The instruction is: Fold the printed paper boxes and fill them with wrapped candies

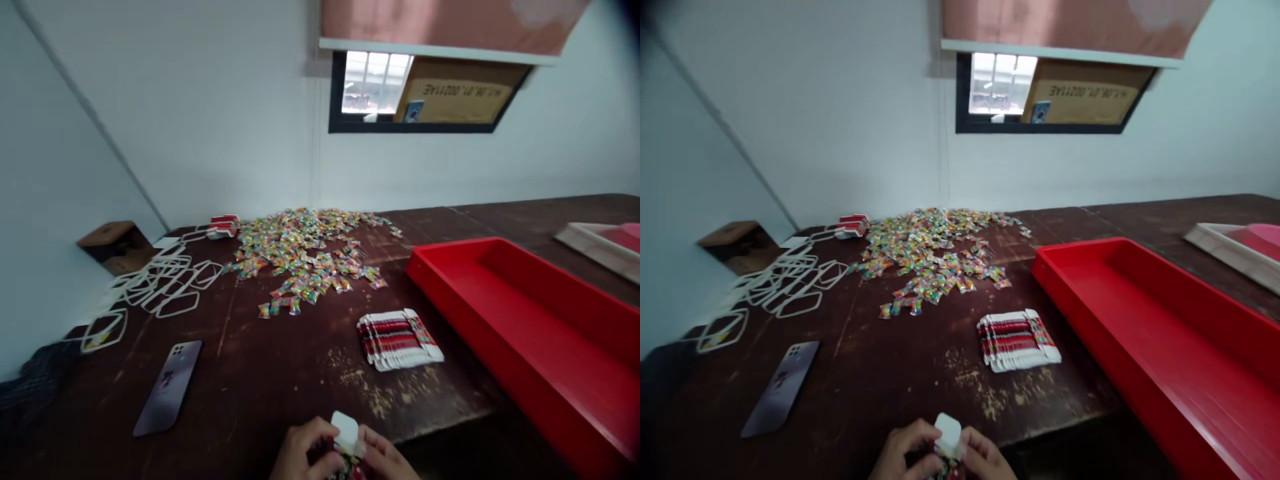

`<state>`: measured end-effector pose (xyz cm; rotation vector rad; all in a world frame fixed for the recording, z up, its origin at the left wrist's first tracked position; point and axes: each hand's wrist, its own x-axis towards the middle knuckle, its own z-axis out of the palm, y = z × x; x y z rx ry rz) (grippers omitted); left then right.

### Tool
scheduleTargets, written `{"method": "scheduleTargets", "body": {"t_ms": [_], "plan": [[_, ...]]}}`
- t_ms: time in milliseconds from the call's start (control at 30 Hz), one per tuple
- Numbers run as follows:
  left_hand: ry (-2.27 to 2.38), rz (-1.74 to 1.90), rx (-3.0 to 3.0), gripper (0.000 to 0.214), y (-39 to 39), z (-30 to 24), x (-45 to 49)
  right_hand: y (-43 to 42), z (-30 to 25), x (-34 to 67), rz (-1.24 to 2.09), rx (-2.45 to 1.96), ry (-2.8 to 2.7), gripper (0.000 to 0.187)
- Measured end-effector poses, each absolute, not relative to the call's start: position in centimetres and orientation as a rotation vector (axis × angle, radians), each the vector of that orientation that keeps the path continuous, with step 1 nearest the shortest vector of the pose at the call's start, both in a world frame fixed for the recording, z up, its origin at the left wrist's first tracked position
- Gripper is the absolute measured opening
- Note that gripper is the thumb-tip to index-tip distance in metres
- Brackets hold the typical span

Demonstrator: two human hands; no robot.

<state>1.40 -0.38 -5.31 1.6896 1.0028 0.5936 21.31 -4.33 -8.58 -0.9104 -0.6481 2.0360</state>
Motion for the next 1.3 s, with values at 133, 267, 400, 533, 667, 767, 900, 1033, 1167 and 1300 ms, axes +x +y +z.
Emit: {"method": "scheduleTargets", "body": {"t_ms": [133,267,400,533,667,767,900,1033,1167,1300], "plan": [[0.975,0.606,1.754,0.026,-0.3,-4.6,1.5,-5.0,-6.3,21.0,2.009,-0.904,-0.494,0.034],[0.963,0.598,1.685,0.025,-0.6,-3.3,1.4,-3.6,-4.0,21.3,2.046,-0.984,-0.55,0.029],[0.956,0.553,1.221,0.038,-1.1,-2.2,2.1,-2.3,-1.8,21.9,2.062,-1.116,-0.967,0.029],[0.888,0.449,0.769,0.048,-1.0,-2.8,2.9,-1.6,-0.3,21.7,1.613,-1.166,-1.48,0.033],[0.781,0.399,0.665,0.05,-1.2,-3.4,2.6,-1.9,-0.6,21.5,1.547,-1.198,-1.546,0.03],[0.768,0.36,0.684,0.054,-1.4,-3.4,2.0,-2.0,-1.1,21.8,1.415,-1.247,-1.62,0.021],[0.835,0.281,0.809,0.06,-1.5,-3.6,1.5,-2.3,-1.1,22.6,1.266,-1.125,-1.932,0.023],[0.791,0.283,0.944,0.062,-1.2,-3.7,1.7,-3.1,-0.4,22.9,1.224,-1.014,-2.116,0.029],[0.821,0.359,1.152,0.051,0.2,-2.4,1.1,-0.5,-0.5,22.4,1.248,-0.929,-2.098,0.027],[0.993,0.253,1.338,0.056,2.0,-0.4,-2.4,9.0,-2.4,19.7,0.802,-1.168,-2.073,0.024]]}}
